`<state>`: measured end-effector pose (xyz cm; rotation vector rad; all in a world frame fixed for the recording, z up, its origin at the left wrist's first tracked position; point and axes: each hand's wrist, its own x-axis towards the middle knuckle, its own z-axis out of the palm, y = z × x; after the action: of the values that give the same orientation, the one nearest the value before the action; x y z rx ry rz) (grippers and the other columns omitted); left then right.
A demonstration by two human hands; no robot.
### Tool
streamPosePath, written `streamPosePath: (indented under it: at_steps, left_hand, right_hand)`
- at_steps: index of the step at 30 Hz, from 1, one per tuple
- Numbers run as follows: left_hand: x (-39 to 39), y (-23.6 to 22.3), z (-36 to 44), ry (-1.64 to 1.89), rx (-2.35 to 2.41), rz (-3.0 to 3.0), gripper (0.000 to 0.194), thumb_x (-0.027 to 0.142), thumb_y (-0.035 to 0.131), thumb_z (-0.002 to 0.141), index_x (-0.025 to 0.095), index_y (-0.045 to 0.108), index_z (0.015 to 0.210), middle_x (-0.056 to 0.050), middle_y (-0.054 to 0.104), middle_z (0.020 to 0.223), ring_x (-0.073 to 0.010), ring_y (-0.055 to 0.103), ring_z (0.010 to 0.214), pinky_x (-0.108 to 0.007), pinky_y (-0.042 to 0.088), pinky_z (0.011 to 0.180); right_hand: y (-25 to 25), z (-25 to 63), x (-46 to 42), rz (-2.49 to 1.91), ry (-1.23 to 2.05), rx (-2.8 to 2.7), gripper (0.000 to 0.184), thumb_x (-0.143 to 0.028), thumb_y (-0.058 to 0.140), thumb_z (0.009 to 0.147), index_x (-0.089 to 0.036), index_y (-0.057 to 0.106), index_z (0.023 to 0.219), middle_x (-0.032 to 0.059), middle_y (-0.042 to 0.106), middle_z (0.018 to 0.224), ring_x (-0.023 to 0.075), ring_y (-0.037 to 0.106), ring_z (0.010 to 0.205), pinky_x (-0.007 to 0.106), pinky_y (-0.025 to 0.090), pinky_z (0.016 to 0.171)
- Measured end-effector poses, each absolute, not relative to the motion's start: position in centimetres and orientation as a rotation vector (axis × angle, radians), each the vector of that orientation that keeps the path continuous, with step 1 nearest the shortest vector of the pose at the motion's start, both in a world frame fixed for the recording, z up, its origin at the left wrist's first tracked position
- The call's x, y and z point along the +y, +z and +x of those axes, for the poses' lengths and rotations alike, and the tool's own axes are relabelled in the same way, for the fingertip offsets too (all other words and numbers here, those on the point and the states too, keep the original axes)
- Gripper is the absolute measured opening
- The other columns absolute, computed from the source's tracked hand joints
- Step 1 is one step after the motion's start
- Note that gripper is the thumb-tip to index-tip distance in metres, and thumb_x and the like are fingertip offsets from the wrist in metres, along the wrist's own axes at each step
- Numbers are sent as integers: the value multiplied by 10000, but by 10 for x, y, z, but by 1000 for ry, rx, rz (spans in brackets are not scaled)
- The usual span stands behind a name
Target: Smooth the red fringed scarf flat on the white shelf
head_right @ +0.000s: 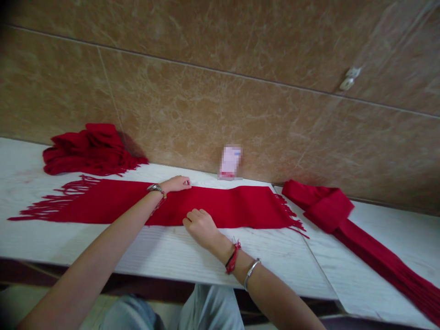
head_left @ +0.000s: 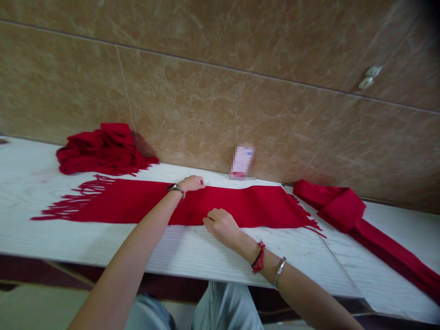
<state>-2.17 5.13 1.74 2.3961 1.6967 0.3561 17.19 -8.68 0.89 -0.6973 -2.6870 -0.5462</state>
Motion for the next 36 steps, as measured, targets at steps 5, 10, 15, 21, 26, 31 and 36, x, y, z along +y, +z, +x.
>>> streamPosePath:
  at_steps: [5,10,15,21,26,31,36]
  left_hand:
    - [60,23,-10,296,1645,2272,153,249,582,693,177,680,787,-10,671,753,-125,560,681,-175,366,587]
    - [67,31,-12,208,1565,2194,203,242,642,603,182,693,790,18,651,643,-123,534,606,-189,358,562]
    - [75,35,-13,185,1480,2160,197,248,622,604,179,703,770,15,658,663,-127,534,624,-189,360,566]
    - [79,29,-10,298,1448,2096,252,191,589,590,173,697,817,22,651,672,-118,529,638,-178,346,551]
    - [80,24,-12,428,1437,1980,299,198,579,574,153,683,850,39,607,583,-117,502,573,-194,328,520]
    - [71,29,-12,580,1381,1824,334,242,578,608,138,645,918,30,588,571,-120,503,556,-206,330,506]
    - [58,46,-8,715,1256,1709,357,311,605,642,157,608,964,-2,635,738,-126,558,701,-208,392,616]
  right_hand:
    - [6,173,-85,-660,-525,-2685,147,-151,525,847,-176,577,712,3,566,678,145,486,661,275,310,598]
    - [6,171,-86,-637,-547,-2701,138,-141,533,837,-174,572,709,2,563,677,143,491,651,274,312,580]
    - [7,170,-88,-727,-526,-2669,124,-135,522,839,-176,566,730,3,565,686,144,497,651,276,319,581]
    - [12,171,-92,-758,-541,-2696,132,-124,514,839,-171,561,726,11,566,686,145,498,641,283,315,567]
    - [20,173,-96,-719,-612,-2699,156,-95,477,849,-162,556,732,20,561,677,147,483,617,290,300,539]
    - [28,175,-101,-692,-669,-2667,164,-95,465,855,-168,546,733,21,550,675,151,477,617,295,299,530]
    - [37,184,-102,-700,-718,-2630,142,-103,462,861,-168,549,770,20,557,677,148,482,609,292,299,528]
